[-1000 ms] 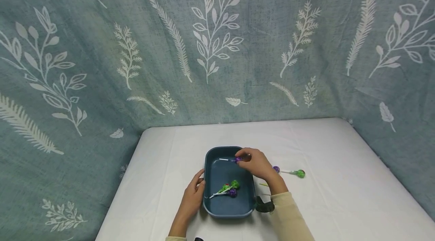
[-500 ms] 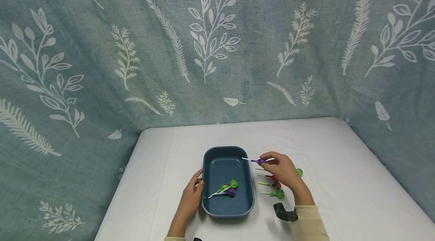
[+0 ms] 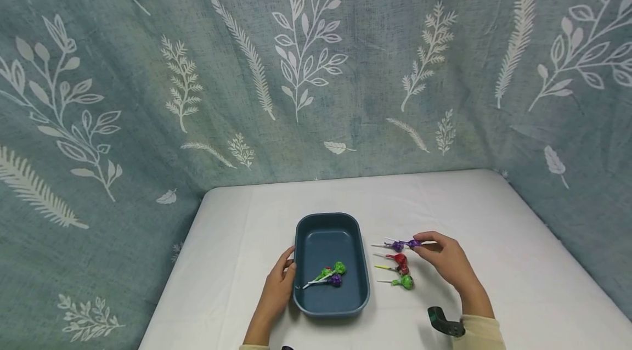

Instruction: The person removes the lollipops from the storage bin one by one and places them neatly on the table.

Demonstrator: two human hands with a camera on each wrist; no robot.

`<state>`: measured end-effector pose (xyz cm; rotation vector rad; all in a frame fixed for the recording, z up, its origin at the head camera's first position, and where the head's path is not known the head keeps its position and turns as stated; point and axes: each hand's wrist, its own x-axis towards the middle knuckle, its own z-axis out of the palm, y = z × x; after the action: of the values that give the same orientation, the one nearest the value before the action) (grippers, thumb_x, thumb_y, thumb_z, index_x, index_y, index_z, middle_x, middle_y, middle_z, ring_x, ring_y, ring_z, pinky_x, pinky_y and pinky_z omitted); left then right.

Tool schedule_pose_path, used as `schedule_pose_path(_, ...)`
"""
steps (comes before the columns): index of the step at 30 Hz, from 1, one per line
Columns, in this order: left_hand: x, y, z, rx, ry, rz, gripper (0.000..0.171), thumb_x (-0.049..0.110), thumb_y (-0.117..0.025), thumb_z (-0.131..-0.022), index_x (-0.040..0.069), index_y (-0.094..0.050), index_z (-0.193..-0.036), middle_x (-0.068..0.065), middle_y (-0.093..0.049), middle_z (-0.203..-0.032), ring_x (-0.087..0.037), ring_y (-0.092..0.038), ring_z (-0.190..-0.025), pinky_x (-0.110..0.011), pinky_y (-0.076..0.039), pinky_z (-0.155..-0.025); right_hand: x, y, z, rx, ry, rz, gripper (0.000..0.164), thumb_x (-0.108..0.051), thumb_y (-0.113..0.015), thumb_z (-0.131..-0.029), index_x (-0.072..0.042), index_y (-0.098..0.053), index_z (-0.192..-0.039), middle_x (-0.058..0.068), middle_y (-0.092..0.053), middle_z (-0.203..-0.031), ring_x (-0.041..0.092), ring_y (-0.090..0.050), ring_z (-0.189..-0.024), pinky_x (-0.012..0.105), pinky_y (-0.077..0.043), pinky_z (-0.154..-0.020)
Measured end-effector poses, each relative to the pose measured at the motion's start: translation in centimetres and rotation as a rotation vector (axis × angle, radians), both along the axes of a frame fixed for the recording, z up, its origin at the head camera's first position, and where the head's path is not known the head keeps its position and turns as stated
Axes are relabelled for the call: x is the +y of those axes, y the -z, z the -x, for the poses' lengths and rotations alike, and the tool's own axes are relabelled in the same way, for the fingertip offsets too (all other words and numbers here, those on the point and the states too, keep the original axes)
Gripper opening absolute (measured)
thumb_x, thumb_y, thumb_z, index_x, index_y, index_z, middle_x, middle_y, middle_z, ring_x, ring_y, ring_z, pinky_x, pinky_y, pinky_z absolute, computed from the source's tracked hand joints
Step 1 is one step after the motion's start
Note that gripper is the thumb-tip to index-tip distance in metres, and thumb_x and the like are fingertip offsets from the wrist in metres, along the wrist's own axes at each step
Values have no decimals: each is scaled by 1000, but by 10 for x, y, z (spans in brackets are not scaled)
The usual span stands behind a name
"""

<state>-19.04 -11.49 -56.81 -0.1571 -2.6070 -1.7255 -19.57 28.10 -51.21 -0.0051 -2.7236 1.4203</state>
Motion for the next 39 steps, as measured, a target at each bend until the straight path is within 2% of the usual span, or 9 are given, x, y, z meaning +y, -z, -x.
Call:
schedule_pose_path(10,-1,0,0,15,7,-4,44,21,-46,-109,13,-45,-152,-21,-62,-131,-33,-67,-111,-57,-47,-98,29,16,-10,-81,66,-128,36,-22,-73,-94,-1,-69,-123,23,-65,-125,45,-61,-114,60,-48,-91)
schedule_pose_path(17,-2,0,-2,14,2,6,44,21,-47,-109,12,-45,-152,-23,-61,-131,-36,-66,-113,-59,-45,-99,43,26,-14,-125,110,-173,38,-18,-74,-93,2,-67,-125,27,-64,-124,46,-61,-111,61,-46,-91)
schedule_pose_path(22,-1,1,-1,9,-4,2,44,22,-46,-109,13,-45,-152,-21,-62,-131,-33,-67,-112,-57,-46,-99,47,35,-11,-134,111,-206,35,-12,-74,-91,2,-68,-123,28,-66,-121,46,-61,-110,63,-44,-91)
schedule_pose_path(26,-1,1,0,2,-5,6,44,22,-46,-109,14,-46,-152,-19,-62,-130,-29,-68,-108,-56,-46,-97,47,41,-9,-154,120,-235,33,-11,-74,-91,1,-70,-121,27,-67,-118,45,-62,-107,60,-46,-87)
schedule_pose_path(33,-1,3,1,-6,-6,13,44,22,-45,-109,16,-46,-153,-18,-62,-131,-26,-68,-106,-55,-46,-97,45,44,-8,-146,125,-250,35,-10,-73,-91,2,-68,-123,25,-68,-116,43,-63,-105,60,-47,-87)
schedule_pose_path(39,-1,2,2,-6,-4,-1,44,21,-45,-109,15,-45,-153,-19,-62,-131,-29,-68,-110,-56,-46,-99,43,40,-13,-134,158,-240,43,-12,-76,-88,3,-65,-127,25,-70,-111,45,-63,-104,62,-44,-88)
